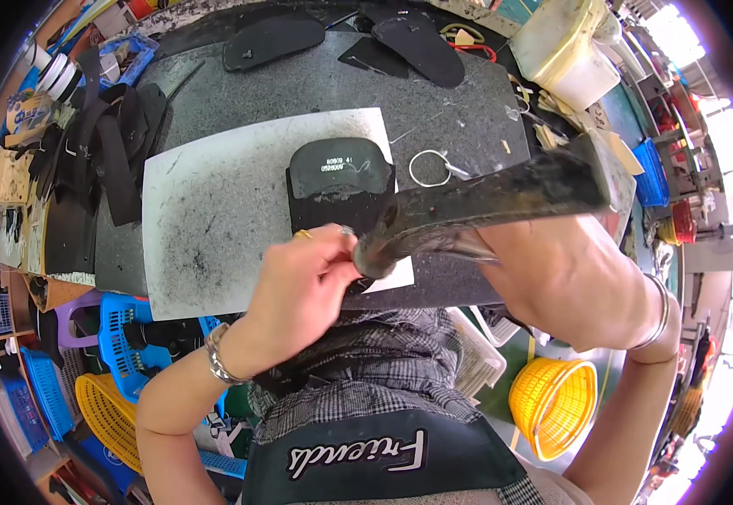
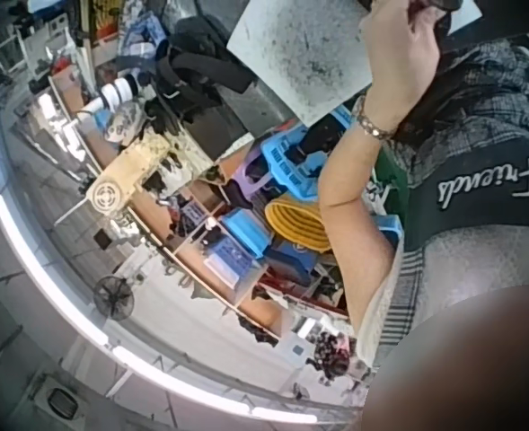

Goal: Manually punching holes into black shoe components using a hammer and a punch tool on a workstation.

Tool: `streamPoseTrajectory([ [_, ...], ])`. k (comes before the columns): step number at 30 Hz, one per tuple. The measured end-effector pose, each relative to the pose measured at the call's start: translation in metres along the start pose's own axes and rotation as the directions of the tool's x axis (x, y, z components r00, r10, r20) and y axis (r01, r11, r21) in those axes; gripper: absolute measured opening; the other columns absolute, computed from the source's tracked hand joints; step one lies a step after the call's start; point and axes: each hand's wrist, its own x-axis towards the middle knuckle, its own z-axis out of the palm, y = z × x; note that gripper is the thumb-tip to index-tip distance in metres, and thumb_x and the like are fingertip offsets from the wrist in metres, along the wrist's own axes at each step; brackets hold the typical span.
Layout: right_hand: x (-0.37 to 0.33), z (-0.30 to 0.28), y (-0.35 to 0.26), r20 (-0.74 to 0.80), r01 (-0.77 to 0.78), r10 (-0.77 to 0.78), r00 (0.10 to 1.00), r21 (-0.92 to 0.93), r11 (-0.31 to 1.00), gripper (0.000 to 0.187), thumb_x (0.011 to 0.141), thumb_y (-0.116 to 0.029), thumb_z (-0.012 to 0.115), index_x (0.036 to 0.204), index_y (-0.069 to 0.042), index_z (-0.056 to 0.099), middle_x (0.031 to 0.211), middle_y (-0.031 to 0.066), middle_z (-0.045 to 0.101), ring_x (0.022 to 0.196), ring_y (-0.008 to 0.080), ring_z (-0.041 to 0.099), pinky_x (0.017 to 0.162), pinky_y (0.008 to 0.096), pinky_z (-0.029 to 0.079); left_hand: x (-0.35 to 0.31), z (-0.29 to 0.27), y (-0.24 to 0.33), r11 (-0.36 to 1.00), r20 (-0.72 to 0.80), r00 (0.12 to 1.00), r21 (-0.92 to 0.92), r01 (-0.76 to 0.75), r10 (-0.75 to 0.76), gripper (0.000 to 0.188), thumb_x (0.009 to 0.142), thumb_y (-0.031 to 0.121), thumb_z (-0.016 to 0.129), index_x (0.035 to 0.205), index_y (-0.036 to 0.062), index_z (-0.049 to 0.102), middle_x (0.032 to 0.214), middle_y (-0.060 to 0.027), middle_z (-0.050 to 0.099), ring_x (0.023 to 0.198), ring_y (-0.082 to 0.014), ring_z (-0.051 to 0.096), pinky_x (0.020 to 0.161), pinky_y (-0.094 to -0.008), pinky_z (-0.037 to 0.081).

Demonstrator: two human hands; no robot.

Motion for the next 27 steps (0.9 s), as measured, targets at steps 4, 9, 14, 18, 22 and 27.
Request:
streamPoseTrajectory([
  [4,0.002,-0.009,-0.001,-0.087,-0.104,0.116,0.989,0.130,0.986,0.029,0.073,0.002,0.065,0.101,0.003,0.059,0.088,0.0168,0.058,0.071,0.0314,0.054,0.066,0.0381,0.044,0.003,-0.003,-0.009,0.978,-0.003,0.998,-0.199,0.065,-0.067,0.014,0.079,0.001,0.067,0.090,0.0014,0.060,0.079,-0.0127,0.063,0.067,-0.0310,0.061,0.058,-0.0363,0.049],
  [9,0.001,0.001,0.001,-0.135,0.021,-0.019,0.991,0.015,1.000,0.027,0.075,0.001,0.065,0.102,0.002,0.061,0.089,0.0176,0.058,0.070,0.0319,0.054,0.069,0.0409,0.045,-0.003,-0.001,0.003,0.935,0.018,0.977,0.286,-0.208,0.212,0.009,0.084,0.002,0.068,0.093,0.0015,0.066,0.078,-0.0050,0.067,0.067,-0.0120,0.063,0.060,-0.0283,0.049],
  [14,0.013,-0.029,-0.010,0.110,-0.234,0.222,0.969,0.111,0.966,0.031,0.075,0.001,0.064,0.106,-0.001,0.059,0.090,0.0157,0.056,0.079,0.0309,0.055,0.073,0.0408,0.045,0.007,-0.004,-0.003,0.987,0.023,0.995,-0.133,0.094,-0.092,0.011,0.084,0.001,0.065,0.093,0.0006,0.059,0.082,-0.0116,0.069,0.079,-0.0157,0.068,0.065,-0.0271,0.052],
  [18,-0.001,-0.001,0.009,0.002,-0.076,0.076,0.997,-0.015,0.997,0.033,0.073,0.003,0.062,0.105,-0.002,0.058,0.093,0.0146,0.056,0.084,0.0285,0.054,0.074,0.0384,0.044,-0.001,0.007,0.000,0.941,-0.041,0.971,0.260,-0.216,0.234,0.013,0.081,-0.002,0.065,0.092,0.0007,0.060,0.078,-0.0115,0.064,0.069,-0.0263,0.065,0.060,-0.0306,0.051],
  [22,-0.001,-0.006,0.011,-0.015,-0.028,0.028,0.999,-0.012,1.000,0.032,0.073,0.003,0.063,0.105,-0.002,0.058,0.090,0.0148,0.054,0.082,0.0298,0.055,0.073,0.0390,0.045,0.011,0.001,0.005,0.999,-0.016,1.000,0.035,-0.012,0.012,0.009,0.079,-0.004,0.063,0.086,0.0002,0.061,0.076,-0.0115,0.061,0.067,-0.0317,0.061,0.057,-0.0324,0.050],
  [27,0.000,0.000,0.012,-0.036,0.014,-0.013,0.999,0.011,1.000,0.036,0.072,0.003,0.064,0.107,-0.001,0.057,0.088,0.0145,0.053,0.078,0.0294,0.053,0.070,0.0390,0.044,0.005,0.005,0.005,0.945,-0.019,0.983,0.279,-0.169,0.181,0.006,0.083,0.000,0.065,0.085,-0.0012,0.060,0.077,-0.0119,0.067,0.072,-0.0193,0.068,0.061,-0.0290,0.051],
])
